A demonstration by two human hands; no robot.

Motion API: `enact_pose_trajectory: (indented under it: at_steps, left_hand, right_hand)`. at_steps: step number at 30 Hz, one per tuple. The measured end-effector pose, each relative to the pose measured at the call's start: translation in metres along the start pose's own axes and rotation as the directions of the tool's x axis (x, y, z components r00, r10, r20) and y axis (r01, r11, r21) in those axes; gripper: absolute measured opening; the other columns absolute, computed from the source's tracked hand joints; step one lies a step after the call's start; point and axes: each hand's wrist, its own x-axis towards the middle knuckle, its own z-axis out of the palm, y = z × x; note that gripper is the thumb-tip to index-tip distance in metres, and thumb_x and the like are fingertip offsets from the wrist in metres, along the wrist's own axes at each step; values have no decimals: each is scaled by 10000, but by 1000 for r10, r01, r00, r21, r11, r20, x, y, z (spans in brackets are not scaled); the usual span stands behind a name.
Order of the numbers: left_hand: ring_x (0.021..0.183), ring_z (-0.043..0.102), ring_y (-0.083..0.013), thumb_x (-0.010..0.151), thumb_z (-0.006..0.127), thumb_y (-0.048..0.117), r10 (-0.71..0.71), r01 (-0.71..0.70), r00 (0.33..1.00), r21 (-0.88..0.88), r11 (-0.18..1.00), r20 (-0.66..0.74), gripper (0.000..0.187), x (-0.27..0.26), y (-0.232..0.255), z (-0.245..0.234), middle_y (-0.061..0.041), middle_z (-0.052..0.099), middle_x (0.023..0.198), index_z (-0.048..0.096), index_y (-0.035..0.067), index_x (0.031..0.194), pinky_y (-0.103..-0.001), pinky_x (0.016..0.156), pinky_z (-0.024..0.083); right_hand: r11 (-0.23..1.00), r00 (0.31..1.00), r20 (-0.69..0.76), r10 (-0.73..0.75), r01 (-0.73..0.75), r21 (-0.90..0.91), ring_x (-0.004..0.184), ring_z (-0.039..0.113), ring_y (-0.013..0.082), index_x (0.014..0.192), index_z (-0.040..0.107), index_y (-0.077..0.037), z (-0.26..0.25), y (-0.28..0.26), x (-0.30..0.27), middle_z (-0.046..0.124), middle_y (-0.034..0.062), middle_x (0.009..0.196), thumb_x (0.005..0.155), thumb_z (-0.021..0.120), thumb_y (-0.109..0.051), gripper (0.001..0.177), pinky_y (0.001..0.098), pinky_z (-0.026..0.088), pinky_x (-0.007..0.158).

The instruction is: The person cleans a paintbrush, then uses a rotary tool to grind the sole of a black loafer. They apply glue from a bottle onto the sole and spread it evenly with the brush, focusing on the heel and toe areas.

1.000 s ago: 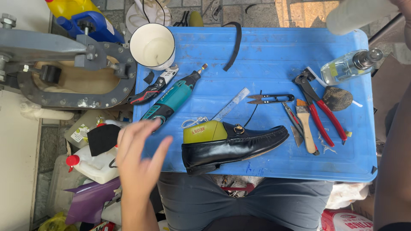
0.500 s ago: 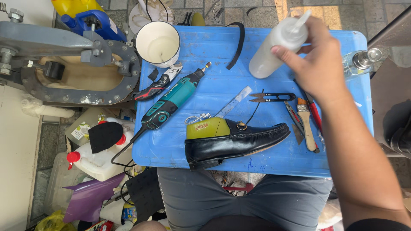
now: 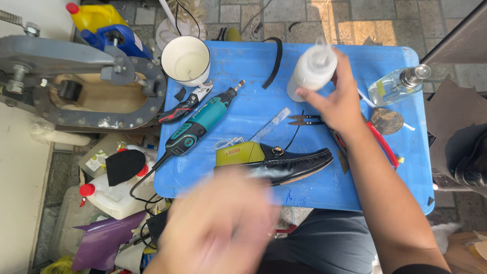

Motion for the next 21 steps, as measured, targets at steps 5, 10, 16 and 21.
enact_pose_trajectory:
  at_steps: [5,10,16,21]
  left_hand:
    - [898,709,-162,933,748,123,6,-10,1000,-195,981,-20,326,78,-58,83,-59,690,1085,631,57,1230,-275,712,550]
    - [954,729,-200,972,751,167,93,-91,996,-114,989,6,211,87,-86,111,-67,682,1068,649,73,1132,-301,767,599]
    - [921,754,-220,970,727,188,64,-63,996,-30,998,54,154,99,-97,108,-55,726,1003,646,73,1033,-347,780,592]
    - [894,754,-224,1007,696,184,10,-9,1000,-21,1000,14,133,92,-92,101,-55,733,982,646,71,1055,-336,776,591]
  right_hand:
    - [967,971,-155,-184,150,-207,1284,580,290,1537,455,-27,2,-11,-29,535,202,1380,836,933,-185,863,373,507,1089]
    - [898,921,-196,-337,252,-361,1226,555,356,1442,501,-16,-5,-14,-37,576,202,1323,741,979,-217,871,414,498,1034]
    - [948,960,-129,-251,216,-233,1235,658,339,1457,507,-25,-10,-13,-38,624,200,1390,757,958,-177,847,413,537,1083]
    - [976,975,-70,-209,204,-76,1197,653,277,1444,511,-38,-14,-6,-45,628,167,1372,716,939,-104,846,369,530,1050]
